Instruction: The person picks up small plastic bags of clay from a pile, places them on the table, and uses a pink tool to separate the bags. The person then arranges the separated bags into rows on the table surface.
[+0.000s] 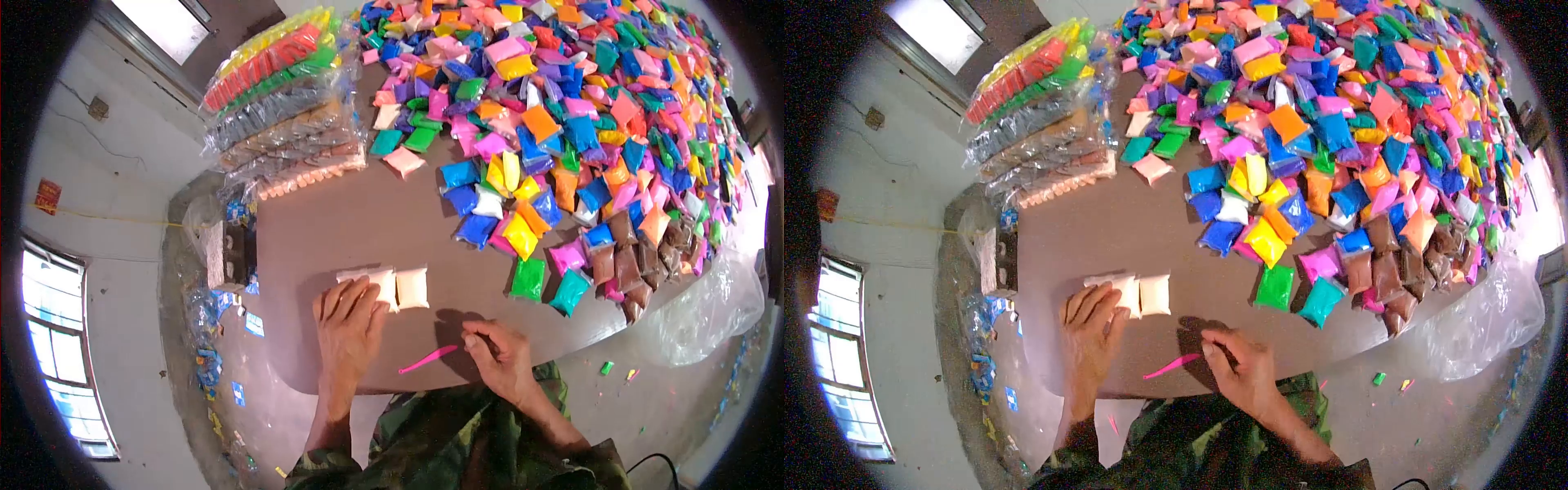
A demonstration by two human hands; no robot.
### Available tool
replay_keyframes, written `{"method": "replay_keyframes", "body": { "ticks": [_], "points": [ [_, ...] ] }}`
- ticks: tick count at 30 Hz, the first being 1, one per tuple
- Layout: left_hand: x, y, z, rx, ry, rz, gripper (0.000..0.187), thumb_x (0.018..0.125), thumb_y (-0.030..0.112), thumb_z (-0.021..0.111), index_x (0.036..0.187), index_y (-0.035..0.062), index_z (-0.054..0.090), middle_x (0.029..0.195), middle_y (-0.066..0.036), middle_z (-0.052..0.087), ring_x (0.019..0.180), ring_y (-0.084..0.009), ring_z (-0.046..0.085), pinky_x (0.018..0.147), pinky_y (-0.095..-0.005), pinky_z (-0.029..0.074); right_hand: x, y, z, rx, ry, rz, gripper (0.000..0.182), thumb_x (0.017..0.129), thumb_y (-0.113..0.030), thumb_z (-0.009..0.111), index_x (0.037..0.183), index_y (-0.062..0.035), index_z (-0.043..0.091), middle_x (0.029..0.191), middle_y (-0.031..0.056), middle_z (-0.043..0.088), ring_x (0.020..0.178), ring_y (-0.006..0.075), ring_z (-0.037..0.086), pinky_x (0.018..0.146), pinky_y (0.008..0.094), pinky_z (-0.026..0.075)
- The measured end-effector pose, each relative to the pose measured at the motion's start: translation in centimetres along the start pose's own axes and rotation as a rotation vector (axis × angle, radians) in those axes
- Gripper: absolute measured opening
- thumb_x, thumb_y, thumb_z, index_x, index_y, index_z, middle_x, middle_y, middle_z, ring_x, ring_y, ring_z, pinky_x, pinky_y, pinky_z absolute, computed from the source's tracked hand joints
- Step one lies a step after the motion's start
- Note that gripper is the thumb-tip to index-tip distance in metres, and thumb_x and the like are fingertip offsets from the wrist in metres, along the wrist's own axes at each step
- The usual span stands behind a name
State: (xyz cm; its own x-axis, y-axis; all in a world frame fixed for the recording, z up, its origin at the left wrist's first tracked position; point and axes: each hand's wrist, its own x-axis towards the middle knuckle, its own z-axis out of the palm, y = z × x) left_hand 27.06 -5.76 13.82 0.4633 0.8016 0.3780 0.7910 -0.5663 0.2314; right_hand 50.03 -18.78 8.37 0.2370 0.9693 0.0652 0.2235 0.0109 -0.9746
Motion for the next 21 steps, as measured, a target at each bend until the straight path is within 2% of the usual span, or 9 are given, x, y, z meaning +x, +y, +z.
{"method": "replay_keyframes", "body": {
  "ticks": [6,7,9,12,15,17,18,19,21],
  "points": [
    [2.2,0.0,-1.0,-0.125,0.062,-0.084,0.026,0.090,0.017,0.079,0.113,0.0052,0.075,0.126,-0.010,0.071,0.118,-0.0307,0.064,0.102,-0.0474,0.049,-0.1,-0.4,-0.3,-0.064,0.011,-0.086,0.019,0.100,-0.006,0.068,0.117,0.0022,0.073,0.097,0.0113,0.076,0.081,0.0182,0.072,0.071,0.0311,0.057],
    [3.0,0.1,-1.3,-0.159,0.040,-0.110,0.026,0.091,0.017,0.078,0.114,0.0047,0.075,0.127,-0.011,0.070,0.118,-0.0326,0.065,0.101,-0.0478,0.050,0.1,-1.2,-0.5,-0.095,0.025,-0.133,0.017,0.096,-0.004,0.071,0.113,0.0008,0.074,0.094,0.0125,0.076,0.077,0.0221,0.072,0.069,0.0331,0.057],
    [5.7,0.3,-2.0,-0.229,-0.003,-0.160,0.026,0.093,0.018,0.076,0.116,0.0038,0.074,0.128,-0.013,0.070,0.118,-0.0363,0.065,0.100,-0.0487,0.052,0.4,-1.9,-1.1,-0.177,0.015,-0.203,0.018,0.093,-0.003,0.072,0.111,-0.0001,0.074,0.093,0.0135,0.075,0.074,0.0247,0.072,0.067,0.0342,0.057],
    [11.2,0.7,-1.6,-0.253,-0.077,-0.096,0.029,0.094,0.013,0.072,0.122,0.0016,0.071,0.130,-0.020,0.068,0.122,-0.0378,0.065,0.102,-0.0440,0.054,1.0,-1.7,-1.2,-0.233,0.025,-0.268,0.018,0.090,0.000,0.074,0.108,-0.0019,0.074,0.091,0.0145,0.074,0.073,0.0288,0.072,0.065,0.0372,0.057],
    [18.2,-0.4,2.9,-0.180,0.040,0.078,0.027,0.101,0.018,0.065,0.123,0.0028,0.068,0.128,-0.019,0.067,0.112,-0.0416,0.065,0.095,-0.0496,0.054,1.5,-1.0,-1.0,-0.248,0.041,-0.316,0.019,0.086,0.001,0.076,0.104,-0.0037,0.073,0.089,0.0148,0.074,0.074,0.0321,0.073,0.064,0.0409,0.059],
    [23.2,-2.0,7.2,-0.128,0.095,0.108,0.028,0.103,0.020,0.059,0.121,-0.0007,0.065,0.127,-0.021,0.067,0.113,-0.0419,0.065,0.095,-0.0512,0.055,0.6,-0.3,-1.1,-0.258,-0.012,-0.245,0.023,0.086,-0.004,0.076,0.109,-0.0052,0.074,0.101,0.0150,0.076,0.086,0.0325,0.076,0.073,0.0410,0.062],
    [25.6,-2.3,8.6,-0.080,0.049,0.041,0.028,0.103,0.020,0.057,0.121,-0.0015,0.064,0.126,-0.022,0.066,0.115,-0.0425,0.065,0.095,-0.0518,0.055,0.7,-0.2,-1.5,-0.264,-0.038,-0.209,0.025,0.086,-0.006,0.077,0.111,-0.0059,0.075,0.106,0.0151,0.077,0.092,0.0326,0.078,0.078,0.0411,0.064],
    [27.9,-2.4,9.8,-0.034,0.000,-0.026,0.029,0.104,0.020,0.055,0.120,-0.0022,0.064,0.125,-0.023,0.066,0.116,-0.0431,0.065,0.096,-0.0525,0.055,1.4,-0.6,-1.6,-0.241,0.022,-0.288,0.021,0.083,-0.001,0.078,0.104,-0.0035,0.074,0.087,0.0129,0.074,0.074,0.0297,0.073,0.064,0.0403,0.059],
    [31.3,-2.7,12.2,0.063,-0.050,-0.139,0.030,0.103,0.020,0.053,0.118,-0.0043,0.063,0.122,-0.027,0.067,0.115,-0.0451,0.066,0.096,-0.0551,0.055,1.6,-0.6,-1.3,-0.281,0.056,-0.358,0.021,0.083,-0.001,0.078,0.104,-0.0039,0.075,0.085,0.0120,0.074,0.070,0.0287,0.072,0.063,0.0401,0.058]
  ]
}}
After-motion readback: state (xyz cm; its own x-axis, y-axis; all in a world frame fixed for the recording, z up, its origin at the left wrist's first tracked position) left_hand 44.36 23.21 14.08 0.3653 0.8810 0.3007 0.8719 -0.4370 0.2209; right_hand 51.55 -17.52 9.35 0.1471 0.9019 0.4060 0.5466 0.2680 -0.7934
